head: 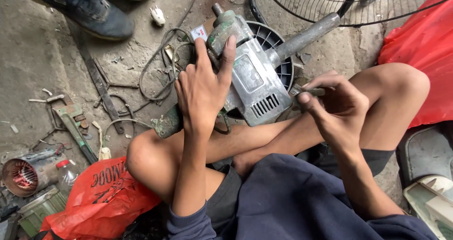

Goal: Repairing the internal components of an electric motor while sitting on the floor

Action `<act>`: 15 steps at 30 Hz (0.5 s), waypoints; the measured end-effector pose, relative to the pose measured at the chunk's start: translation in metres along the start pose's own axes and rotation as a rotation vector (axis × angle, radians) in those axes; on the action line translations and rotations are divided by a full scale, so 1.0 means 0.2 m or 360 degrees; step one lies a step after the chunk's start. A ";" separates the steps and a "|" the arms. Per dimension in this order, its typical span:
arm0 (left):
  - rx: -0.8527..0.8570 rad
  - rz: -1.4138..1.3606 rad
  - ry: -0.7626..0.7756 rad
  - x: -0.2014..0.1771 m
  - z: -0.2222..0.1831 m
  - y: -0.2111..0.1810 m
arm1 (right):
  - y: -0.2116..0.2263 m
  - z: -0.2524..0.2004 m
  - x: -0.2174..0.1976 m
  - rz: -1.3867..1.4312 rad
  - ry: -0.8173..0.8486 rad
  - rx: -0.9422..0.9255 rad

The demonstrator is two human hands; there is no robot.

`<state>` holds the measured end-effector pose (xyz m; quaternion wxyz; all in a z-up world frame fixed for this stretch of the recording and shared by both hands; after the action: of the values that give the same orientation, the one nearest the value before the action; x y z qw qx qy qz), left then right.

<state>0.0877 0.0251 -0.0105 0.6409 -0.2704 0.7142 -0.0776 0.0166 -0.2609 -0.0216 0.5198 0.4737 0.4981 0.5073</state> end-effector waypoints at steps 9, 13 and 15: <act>-0.0072 -0.0228 0.0250 -0.03 -0.05 -0.03 | 0.27 0.04 0.25 -0.0299 0.0211 -0.0702; -0.0028 -0.0359 0.0198 -0.03 -0.04 -0.03 | 0.28 0.08 0.28 -0.0541 0.0118 -0.0867; -0.0026 -0.0288 0.0209 -0.03 -0.04 -0.02 | 0.27 0.08 0.29 -0.0668 0.0118 -0.0950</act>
<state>0.0823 0.0219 -0.0024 0.5808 -0.3333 0.7280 -0.1469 0.0287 -0.2017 0.0304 0.7095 0.1699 0.4330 0.5293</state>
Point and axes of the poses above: each hand's wrist, its own z-axis towards the middle knuckle, its own x-axis out of the palm, y = z × x, the point moved 10 cm from there along z, towards the middle knuckle
